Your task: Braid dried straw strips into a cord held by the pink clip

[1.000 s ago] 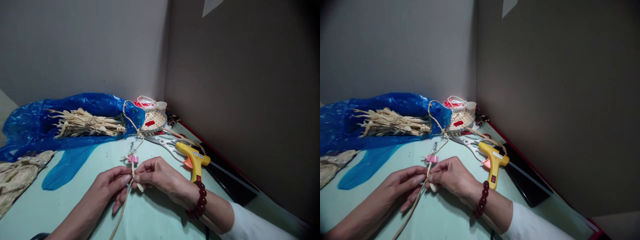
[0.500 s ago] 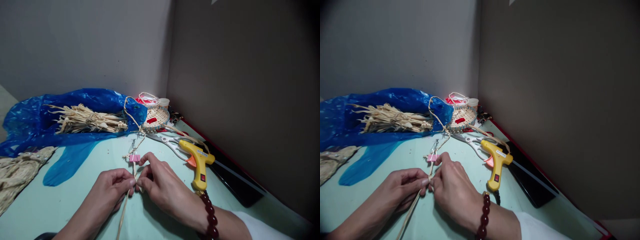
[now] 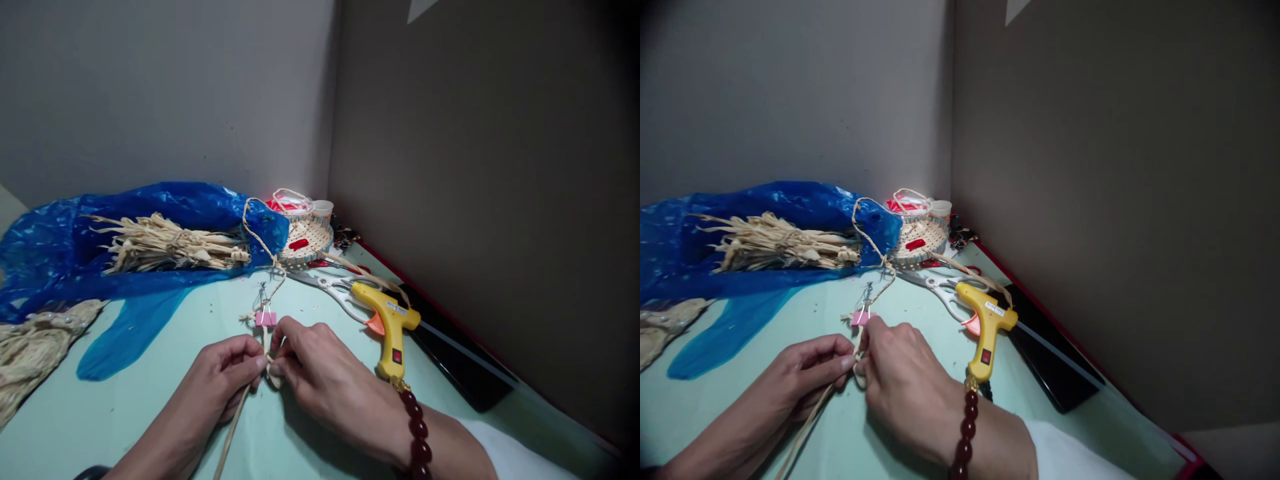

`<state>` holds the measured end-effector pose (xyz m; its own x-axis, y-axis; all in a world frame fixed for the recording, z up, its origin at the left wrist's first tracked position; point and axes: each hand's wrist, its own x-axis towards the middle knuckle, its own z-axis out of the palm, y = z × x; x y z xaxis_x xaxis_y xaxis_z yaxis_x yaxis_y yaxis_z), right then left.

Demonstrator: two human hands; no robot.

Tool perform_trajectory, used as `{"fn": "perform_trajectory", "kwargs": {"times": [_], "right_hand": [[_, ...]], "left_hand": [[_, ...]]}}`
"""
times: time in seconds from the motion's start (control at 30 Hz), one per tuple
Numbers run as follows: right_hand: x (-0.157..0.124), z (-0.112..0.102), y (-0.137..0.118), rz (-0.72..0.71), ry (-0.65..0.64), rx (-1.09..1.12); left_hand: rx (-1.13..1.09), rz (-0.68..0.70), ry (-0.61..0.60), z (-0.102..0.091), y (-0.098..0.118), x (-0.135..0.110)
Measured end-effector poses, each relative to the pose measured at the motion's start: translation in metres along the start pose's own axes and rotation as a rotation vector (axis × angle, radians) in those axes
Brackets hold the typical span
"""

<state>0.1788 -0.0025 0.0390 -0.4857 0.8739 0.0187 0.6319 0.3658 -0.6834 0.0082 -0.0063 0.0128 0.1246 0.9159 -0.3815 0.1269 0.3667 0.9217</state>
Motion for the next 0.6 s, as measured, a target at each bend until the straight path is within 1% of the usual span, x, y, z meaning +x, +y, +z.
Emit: {"fn": "perform_trajectory", "kwargs": {"times": [0.17, 0.27, 0.37, 0.47, 0.6], "right_hand": [[0.003, -0.008, 0.0, -0.018, -0.03, 0.038], [0.005, -0.008, 0.001, -0.046, -0.027, 0.092], [0.007, -0.006, 0.0, -0.072, -0.018, 0.117], [0.006, -0.006, -0.001, -0.059, -0.014, 0.036], [0.005, -0.003, 0.0, -0.048, 0.01, -0.206]], "left_hand": [[-0.027, 0.003, 0.012, -0.002, 0.0, -0.001], [-0.045, -0.013, -0.023, -0.006, -0.007, 0.005], [-0.076, 0.012, -0.049, -0.009, -0.015, 0.012], [-0.068, 0.001, -0.064, -0.012, -0.021, 0.018], [-0.016, 0.076, 0.002, -0.016, -0.031, 0.026]]}}
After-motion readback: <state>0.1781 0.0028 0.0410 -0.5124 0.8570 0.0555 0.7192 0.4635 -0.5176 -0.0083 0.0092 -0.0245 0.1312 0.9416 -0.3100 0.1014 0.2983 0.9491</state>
